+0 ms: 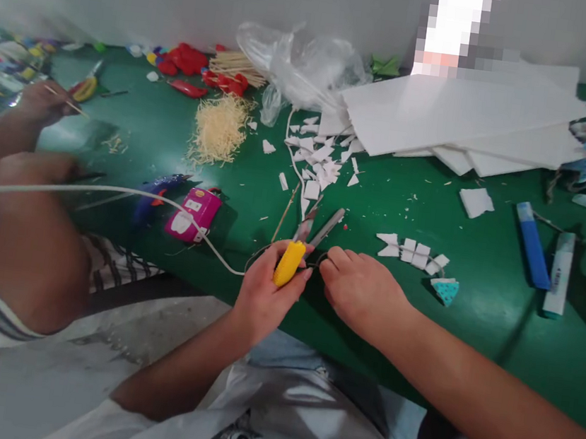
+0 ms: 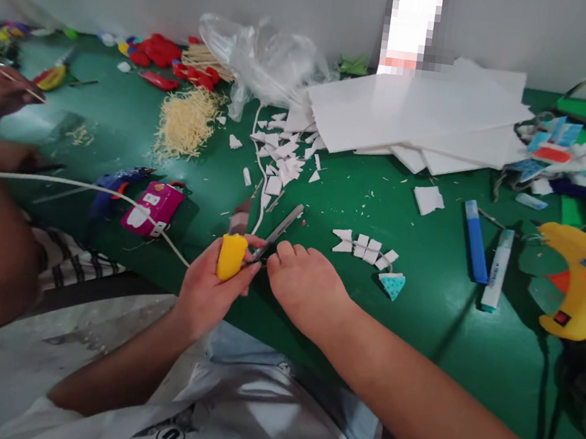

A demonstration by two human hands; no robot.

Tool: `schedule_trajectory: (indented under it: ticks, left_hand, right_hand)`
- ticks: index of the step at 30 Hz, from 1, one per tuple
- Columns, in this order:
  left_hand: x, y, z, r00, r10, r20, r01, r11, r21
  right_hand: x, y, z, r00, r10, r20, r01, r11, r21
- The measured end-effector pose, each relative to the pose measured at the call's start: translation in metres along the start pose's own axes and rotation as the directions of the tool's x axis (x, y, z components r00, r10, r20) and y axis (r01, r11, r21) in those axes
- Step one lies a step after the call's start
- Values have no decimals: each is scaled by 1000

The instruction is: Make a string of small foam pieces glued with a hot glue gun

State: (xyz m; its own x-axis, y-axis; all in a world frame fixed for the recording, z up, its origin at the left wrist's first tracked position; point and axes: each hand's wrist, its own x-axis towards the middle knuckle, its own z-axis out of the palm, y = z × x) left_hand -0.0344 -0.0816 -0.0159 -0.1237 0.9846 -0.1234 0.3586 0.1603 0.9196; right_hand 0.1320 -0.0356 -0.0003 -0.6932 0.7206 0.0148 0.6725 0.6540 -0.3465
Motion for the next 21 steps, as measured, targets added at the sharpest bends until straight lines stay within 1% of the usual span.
schedule_trajectory:
  ticks: [2, 4, 5, 6, 7, 8, 9, 10, 11, 12, 13, 14, 17, 19, 21]
  left_hand:
    - [3, 3, 3, 996, -66, 66, 72, 993, -96]
    - [5, 7, 9, 986, -96, 137, 122, 973, -197]
    - [5, 8, 12, 980, -105, 171, 145, 960, -240]
    - [5, 10, 16, 973, -114, 202, 169, 946, -275]
    - [5, 11, 20, 964, -129, 230, 196, 935, -297]
    - [5, 13, 24, 956, -147, 254, 224, 924, -310]
    - [5, 15, 28, 946, -165, 280, 254, 914, -318]
    - [4, 16, 31, 934, -182, 308, 282, 904, -322]
    - [4, 18, 35, 922, -196, 335, 308, 895, -323]
    - [4, 20, 37, 909, -211, 361, 332, 888, -318]
    - [4, 22, 40, 896, -228, 381, 355, 883, -306]
    - [5, 24, 42, 886, -246, 394, 374, 880, -291]
    - [7, 27, 45, 874, -276, 400, 394, 885, -248]
    - [9, 28, 45, 888, -257, 382, 370, 892, -260]
    - [12, 27, 44, 908, -223, 353, 339, 888, -310]
  right_hand:
    - [-6, 4, 3, 999, 44, -25, -41, 991, 127]
    - [-17, 9, 4, 995, 95, -41, -82, 965, 248]
    - [-23, 11, 4, 991, 125, -46, -103, 939, 327]
    - [-29, 15, 2, 985, 166, -50, -127, 885, 447]
    - [-34, 18, 1, 975, 218, -45, -150, 794, 590]
    - [-40, 22, -2, 958, 286, -27, -166, 625, 763]
    - [-44, 25, -4, 939, 345, 6, -162, 425, 891]
    - [-48, 29, -7, 919, 391, 48, -145, 221, 965]
    - [-51, 32, -11, 903, 420, 86, -125, 66, 990]
    - [-54, 35, -14, 893, 438, 107, -112, -14, 994]
    - [-55, 38, -18, 883, 455, 113, -101, -50, 994]
    - [-56, 41, -21, 876, 471, 103, -85, -60, 995]
    - [-58, 51, -28, 836, 548, 21, -14, -17, 1000]
    - [-58, 58, -30, 802, 597, -37, 32, 19, 999]
    - [-60, 64, -30, 780, 622, -71, 56, 43, 997]
